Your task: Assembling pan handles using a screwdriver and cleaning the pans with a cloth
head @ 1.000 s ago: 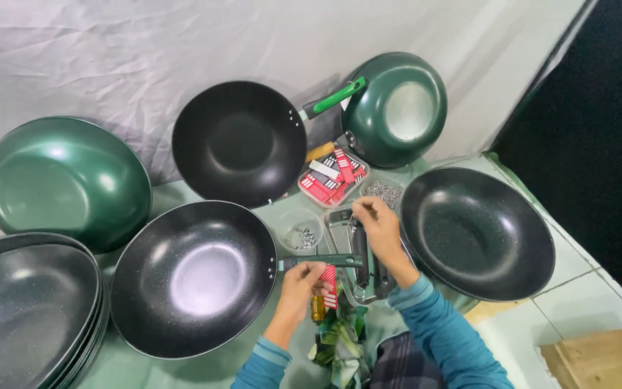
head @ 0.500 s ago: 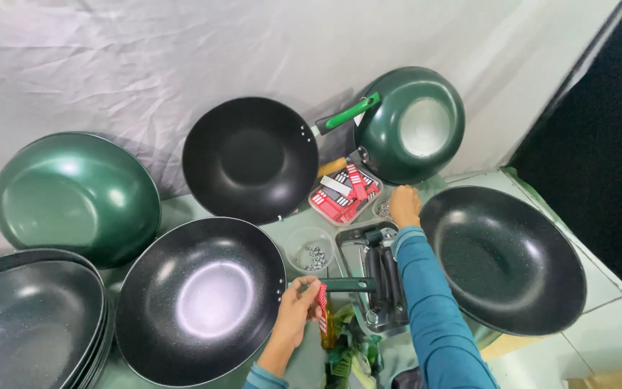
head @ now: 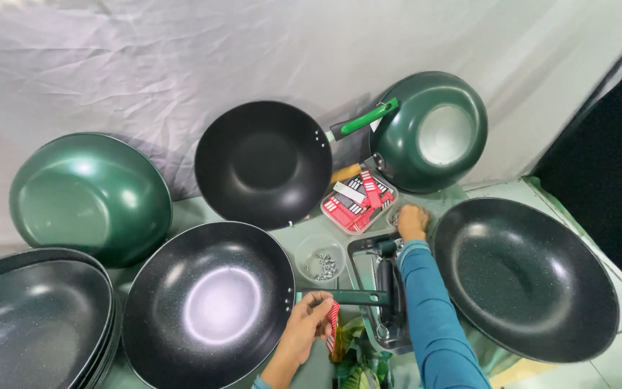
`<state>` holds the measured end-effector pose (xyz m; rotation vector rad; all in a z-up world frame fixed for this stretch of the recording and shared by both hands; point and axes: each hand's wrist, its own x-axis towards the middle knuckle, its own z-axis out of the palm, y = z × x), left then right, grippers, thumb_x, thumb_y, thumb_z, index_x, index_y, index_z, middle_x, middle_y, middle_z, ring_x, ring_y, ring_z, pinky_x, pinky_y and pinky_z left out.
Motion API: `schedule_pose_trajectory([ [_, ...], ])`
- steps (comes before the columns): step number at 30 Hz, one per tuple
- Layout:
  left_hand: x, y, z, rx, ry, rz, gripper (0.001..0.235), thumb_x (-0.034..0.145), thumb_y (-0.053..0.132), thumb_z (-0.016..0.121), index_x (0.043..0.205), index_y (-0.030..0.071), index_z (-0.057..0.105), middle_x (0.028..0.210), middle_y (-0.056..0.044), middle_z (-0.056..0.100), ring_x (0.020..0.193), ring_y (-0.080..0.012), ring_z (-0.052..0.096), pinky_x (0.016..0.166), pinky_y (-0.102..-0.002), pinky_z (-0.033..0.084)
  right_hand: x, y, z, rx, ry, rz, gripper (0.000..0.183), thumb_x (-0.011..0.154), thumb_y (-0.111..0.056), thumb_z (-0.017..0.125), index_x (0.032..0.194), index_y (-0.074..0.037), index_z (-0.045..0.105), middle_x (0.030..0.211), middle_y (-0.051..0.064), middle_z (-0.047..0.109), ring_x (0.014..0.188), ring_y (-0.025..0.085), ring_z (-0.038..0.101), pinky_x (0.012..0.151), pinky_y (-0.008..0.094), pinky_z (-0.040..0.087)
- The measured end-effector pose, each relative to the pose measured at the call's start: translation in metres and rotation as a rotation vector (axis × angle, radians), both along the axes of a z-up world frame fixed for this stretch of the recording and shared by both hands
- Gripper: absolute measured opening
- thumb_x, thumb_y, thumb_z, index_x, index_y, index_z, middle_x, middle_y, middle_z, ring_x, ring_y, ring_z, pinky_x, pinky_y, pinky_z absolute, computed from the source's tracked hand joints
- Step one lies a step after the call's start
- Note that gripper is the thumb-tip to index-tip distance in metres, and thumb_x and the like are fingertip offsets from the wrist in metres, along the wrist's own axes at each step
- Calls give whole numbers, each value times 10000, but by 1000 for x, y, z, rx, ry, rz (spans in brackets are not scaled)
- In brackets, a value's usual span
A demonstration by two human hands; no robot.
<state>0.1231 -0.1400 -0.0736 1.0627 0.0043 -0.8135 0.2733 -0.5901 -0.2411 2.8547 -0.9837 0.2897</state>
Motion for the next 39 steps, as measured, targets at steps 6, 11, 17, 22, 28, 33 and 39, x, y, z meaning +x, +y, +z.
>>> schedule_pose_trajectory([
  [6, -8, -5, 7, 8, 11, -19, 284, 945, 103, 662, 1188, -36, 613, 765, -114, 641, 507, -118, 524, 464, -227, 375, -2, 3, -1, -5, -4, 54, 197, 871, -154, 608, 874, -93, 796, 947, 135, 774, 937, 343, 717, 805, 448, 571],
  [11, -8, -1, 1, 24, -5, -8, 250, 955, 88, 648, 1171, -32, 621, 764, -107, 643, 506, -116, 527, 453, -221, 378, -6, 6, 3, 16, -51, 28, 185, 849, -158, 626, 899, -88, 789, 996, 154, 743, 946, 349, 710, 810, 466, 567],
  [17, -14, 6, 2, 28, -10, -2, 243, 957, 101, 647, 1161, -29, 624, 782, -107, 647, 518, -117, 534, 467, -223, 384, -16, 14, 8, -22, -430, 21, 166, 904, -146, 617, 1001, -42, 702, 1063, 189, 667, 971, 376, 648, 814, 486, 555],
  [22, -19, 14, 4, 41, 2, 16, 263, 948, 113, 657, 1172, -23, 632, 785, -107, 656, 522, -117, 535, 469, -221, 376, -41, 43, 89, 372, -734, 30, 102, 920, -164, 653, 949, -79, 700, 1014, 151, 630, 864, 363, 628, 807, 462, 510],
  [28, -31, 22, 12, -16, -11, 13, 278, 949, 122, 656, 1183, -27, 633, 787, -103, 657, 534, -108, 538, 476, -220, 390, -82, 73, 189, 575, -941, 150, 142, 885, -159, 667, 905, -25, 711, 888, 104, 732, 825, 244, 657, 830, 354, 522],
  [33, -41, 33, 23, -100, -39, 24, 283, 956, 104, 642, 1196, -45, 616, 771, -100, 647, 502, -90, 533, 435, -200, 385, -135, 105, 241, 1277, -1106, 259, 134, 925, -104, 670, 1007, 3, 670, 847, 81, 709, 702, 97, 611, 617, 187, 433],
  [39, -51, 47, 22, -164, -5, 46, 273, 959, 91, 638, 1197, -42, 625, 770, -93, 643, 513, -91, 540, 429, -202, 406, -202, 159, 235, 1682, -924, 296, 179, 969, -135, 653, 1073, 10, 664, 906, 142, 704, 706, 146, 600, 657, 246, 481],
])
